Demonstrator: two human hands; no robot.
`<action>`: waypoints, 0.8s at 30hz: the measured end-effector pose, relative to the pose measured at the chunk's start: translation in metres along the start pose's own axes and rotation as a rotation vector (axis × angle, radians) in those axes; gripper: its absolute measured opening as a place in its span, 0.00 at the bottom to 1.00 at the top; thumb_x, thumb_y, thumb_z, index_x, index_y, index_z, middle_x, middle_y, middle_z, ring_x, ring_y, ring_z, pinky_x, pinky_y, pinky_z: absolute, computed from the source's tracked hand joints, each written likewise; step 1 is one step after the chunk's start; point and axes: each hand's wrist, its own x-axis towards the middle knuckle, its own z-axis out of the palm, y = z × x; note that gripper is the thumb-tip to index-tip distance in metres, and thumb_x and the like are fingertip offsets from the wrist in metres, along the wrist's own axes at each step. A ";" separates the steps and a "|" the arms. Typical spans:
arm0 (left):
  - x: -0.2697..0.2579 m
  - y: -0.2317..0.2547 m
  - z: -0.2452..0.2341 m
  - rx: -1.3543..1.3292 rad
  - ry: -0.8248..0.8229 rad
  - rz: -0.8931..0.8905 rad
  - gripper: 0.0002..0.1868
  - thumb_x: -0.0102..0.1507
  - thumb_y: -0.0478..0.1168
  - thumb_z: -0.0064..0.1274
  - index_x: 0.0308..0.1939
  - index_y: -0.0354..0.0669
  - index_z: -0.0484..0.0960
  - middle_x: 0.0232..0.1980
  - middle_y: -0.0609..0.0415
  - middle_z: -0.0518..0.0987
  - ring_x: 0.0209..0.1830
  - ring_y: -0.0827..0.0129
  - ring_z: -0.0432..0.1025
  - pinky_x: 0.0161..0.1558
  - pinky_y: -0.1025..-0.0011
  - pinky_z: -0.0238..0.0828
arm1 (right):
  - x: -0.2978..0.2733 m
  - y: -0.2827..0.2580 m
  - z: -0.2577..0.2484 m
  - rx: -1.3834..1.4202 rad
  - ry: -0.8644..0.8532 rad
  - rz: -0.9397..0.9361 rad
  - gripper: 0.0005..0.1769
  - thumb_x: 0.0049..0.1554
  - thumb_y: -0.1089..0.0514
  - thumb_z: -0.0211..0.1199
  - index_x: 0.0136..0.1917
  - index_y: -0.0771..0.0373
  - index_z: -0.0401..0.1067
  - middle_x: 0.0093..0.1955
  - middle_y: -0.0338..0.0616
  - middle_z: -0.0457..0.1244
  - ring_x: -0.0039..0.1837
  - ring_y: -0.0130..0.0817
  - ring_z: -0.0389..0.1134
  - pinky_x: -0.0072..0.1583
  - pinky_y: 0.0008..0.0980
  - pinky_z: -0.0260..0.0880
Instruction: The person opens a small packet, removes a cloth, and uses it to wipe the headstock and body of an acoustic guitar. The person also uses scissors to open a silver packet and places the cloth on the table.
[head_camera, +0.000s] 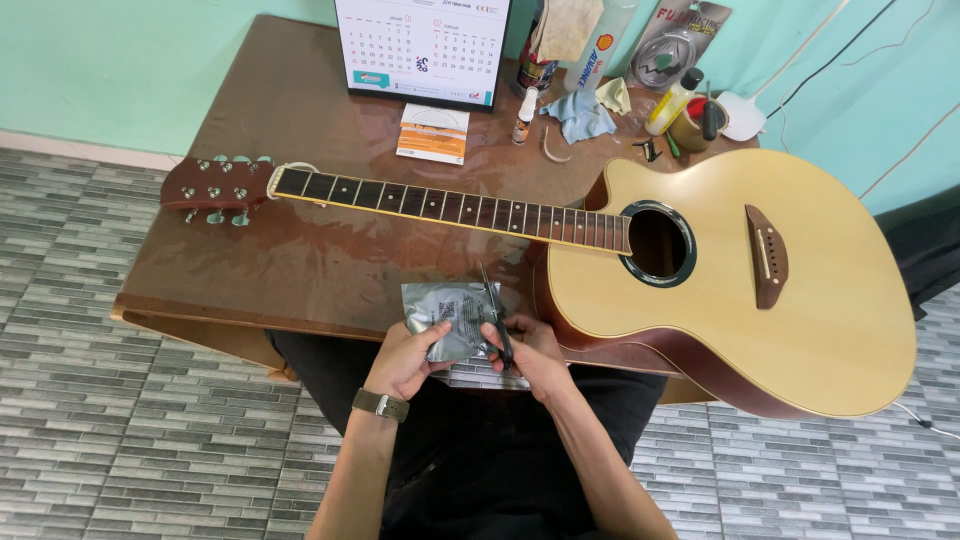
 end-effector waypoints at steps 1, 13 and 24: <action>0.002 -0.002 -0.001 0.001 -0.001 -0.002 0.32 0.58 0.33 0.67 0.60 0.19 0.70 0.50 0.33 0.75 0.43 0.46 0.77 0.38 0.46 0.82 | -0.002 -0.005 0.001 0.000 0.002 0.001 0.29 0.50 0.48 0.79 0.49 0.75 0.74 0.27 0.60 0.66 0.25 0.35 0.70 0.23 0.16 0.53; 0.003 -0.002 -0.007 0.008 -0.005 0.002 0.32 0.58 0.33 0.67 0.60 0.21 0.71 0.50 0.34 0.75 0.44 0.46 0.76 0.39 0.42 0.81 | 0.000 -0.017 0.006 -0.101 0.011 0.035 0.28 0.50 0.43 0.78 0.46 0.70 0.76 0.27 0.58 0.67 0.25 0.36 0.70 0.24 0.16 0.54; 0.001 0.000 -0.008 -0.033 0.003 0.004 0.30 0.58 0.32 0.67 0.60 0.22 0.71 0.48 0.35 0.76 0.42 0.47 0.77 0.40 0.44 0.82 | -0.004 -0.028 0.009 -0.093 -0.019 0.063 0.28 0.51 0.40 0.75 0.47 0.67 0.74 0.26 0.55 0.66 0.25 0.35 0.70 0.26 0.16 0.58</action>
